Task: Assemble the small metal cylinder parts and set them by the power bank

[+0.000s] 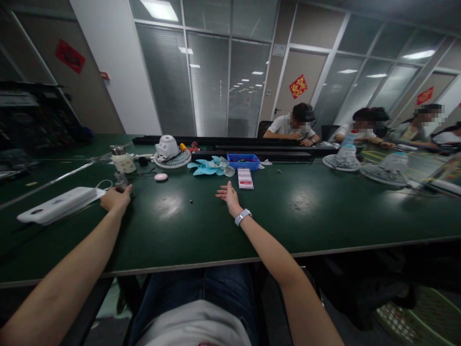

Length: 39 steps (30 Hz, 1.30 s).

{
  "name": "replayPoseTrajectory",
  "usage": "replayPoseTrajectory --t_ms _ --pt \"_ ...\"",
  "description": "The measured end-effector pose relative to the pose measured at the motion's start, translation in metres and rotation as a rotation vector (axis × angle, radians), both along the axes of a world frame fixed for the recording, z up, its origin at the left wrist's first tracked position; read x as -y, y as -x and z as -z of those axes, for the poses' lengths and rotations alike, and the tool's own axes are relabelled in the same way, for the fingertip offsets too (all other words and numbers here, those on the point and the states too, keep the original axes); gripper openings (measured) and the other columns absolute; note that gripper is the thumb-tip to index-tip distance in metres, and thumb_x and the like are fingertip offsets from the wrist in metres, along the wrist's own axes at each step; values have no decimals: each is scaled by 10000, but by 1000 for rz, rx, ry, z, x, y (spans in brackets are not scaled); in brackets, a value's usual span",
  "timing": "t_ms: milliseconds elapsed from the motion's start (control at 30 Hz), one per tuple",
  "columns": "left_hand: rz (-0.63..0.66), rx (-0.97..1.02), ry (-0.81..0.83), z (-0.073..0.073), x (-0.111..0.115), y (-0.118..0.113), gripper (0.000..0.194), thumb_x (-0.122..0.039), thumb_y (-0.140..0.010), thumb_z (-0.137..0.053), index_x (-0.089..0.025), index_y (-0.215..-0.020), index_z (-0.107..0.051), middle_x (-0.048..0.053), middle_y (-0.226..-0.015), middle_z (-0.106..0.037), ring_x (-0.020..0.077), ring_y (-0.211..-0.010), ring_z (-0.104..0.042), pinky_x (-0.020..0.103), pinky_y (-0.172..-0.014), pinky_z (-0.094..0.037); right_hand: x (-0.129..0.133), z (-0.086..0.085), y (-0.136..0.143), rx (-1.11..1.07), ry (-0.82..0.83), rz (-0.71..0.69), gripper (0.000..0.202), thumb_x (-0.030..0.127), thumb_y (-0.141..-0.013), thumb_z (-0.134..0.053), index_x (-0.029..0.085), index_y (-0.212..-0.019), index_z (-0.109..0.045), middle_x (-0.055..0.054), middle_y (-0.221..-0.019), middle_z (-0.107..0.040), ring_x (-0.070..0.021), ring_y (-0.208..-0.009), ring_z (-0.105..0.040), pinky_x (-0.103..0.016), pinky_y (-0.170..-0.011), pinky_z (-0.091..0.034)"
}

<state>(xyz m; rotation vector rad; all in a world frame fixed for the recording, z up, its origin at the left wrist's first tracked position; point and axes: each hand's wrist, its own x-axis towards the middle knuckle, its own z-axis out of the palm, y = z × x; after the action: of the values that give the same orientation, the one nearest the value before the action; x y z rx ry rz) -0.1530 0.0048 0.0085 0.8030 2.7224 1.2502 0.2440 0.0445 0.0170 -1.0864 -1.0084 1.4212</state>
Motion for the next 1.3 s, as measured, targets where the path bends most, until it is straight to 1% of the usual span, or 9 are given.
replayPoseTrajectory --t_ms 200,400,467,567,700,833,1067,1167,1300 --pt "-67 -280 -206 -11 6 -52 899 -531 -666 -740 -63 -1349 -387 283 -1371 -385 434 -1263 -336 553 -980 -321 1 -3 -1 -48 43 9 407 467 -975 -331 154 -926 -586 -83 -867 -688 -140 -659 -667 -249 -696 -498" --pt "940 -493 -216 -8 9 -141 443 -501 -807 -639 -205 -1137 -649 106 -1154 -632 287 -1125 -491 421 -976 -359 4 -6 -1 -67 55 17 374 422 -984 -337 144 -972 -587 -80 -854 -692 -140 -652 -665 -264 -718 -502" --pt "1131 -470 -135 -1 7 -158 349 -488 -810 -641 -255 -1062 -706 70 -1110 -670 272 -1099 -504 418 -956 -366 5 -7 -1 -58 60 17 380 426 -984 -331 149 -995 -591 -81 -864 -696 -150 -675 -673 -278 -732 -502" --pt "1208 -422 -65 8 5 -165 243 -450 -836 -616 -292 -965 -749 42 -1054 -702 249 -1032 -538 398 -921 -394 6 -8 -2 -50 66 13 372 416 -985 -326 156 -995 -591 -84 -873 -695 -160 -699 -680 -287 -738 -502" --pt "1158 -373 -50 13 5 -157 224 -403 -837 -614 -281 -949 -766 50 -941 -723 242 -942 -589 350 -842 -444 7 -8 -3 -69 75 -4 332 399 -979 -359 158 -933 -582 -88 -868 -683 -158 -688 -675 -279 -733 -507" --pt "1018 -405 -120 -2 2 -141 236 -343 -840 -605 -249 -1000 -752 60 -914 -719 239 -878 -627 330 -810 -455 6 -7 -2 -75 72 2 318 382 -981 -353 164 -907 -573 -81 -856 -675 -151 -670 -672 -275 -724 -506" --pt "244 -607 -235 -37 8 -24 293 -312 -894 -511 -172 -1097 -670 81 -1004 -706 265 -938 -610 305 -760 -412 6 -6 -3 -77 54 -3 287 363 -974 -384 159 -917 -577 -85 -846 -681 -157 -672 -681 -297 -749 -512" --pt "131 -498 -101 -33 12 19 316 -357 -872 -550 -194 -1126 -647 65 -990 -718 252 -880 -624 266 -660 -374 4 -3 -3 -102 64 -1 281 358 -972 -396 158 -902 -581 -86 -836 -683 -154 -657 -677 -290 -733 -515" --pt "150 -375 -33 -30 12 33 318 -351 -850 -587 -203 -1123 -653 55 -997 -723 226 -843 -629 229 -599 -329 -2 1 -3 -125 68 4 289 358 -976 -381 165 -880 -574 -74 -796 -677 -158 -636 -673 -295 -716 -517"
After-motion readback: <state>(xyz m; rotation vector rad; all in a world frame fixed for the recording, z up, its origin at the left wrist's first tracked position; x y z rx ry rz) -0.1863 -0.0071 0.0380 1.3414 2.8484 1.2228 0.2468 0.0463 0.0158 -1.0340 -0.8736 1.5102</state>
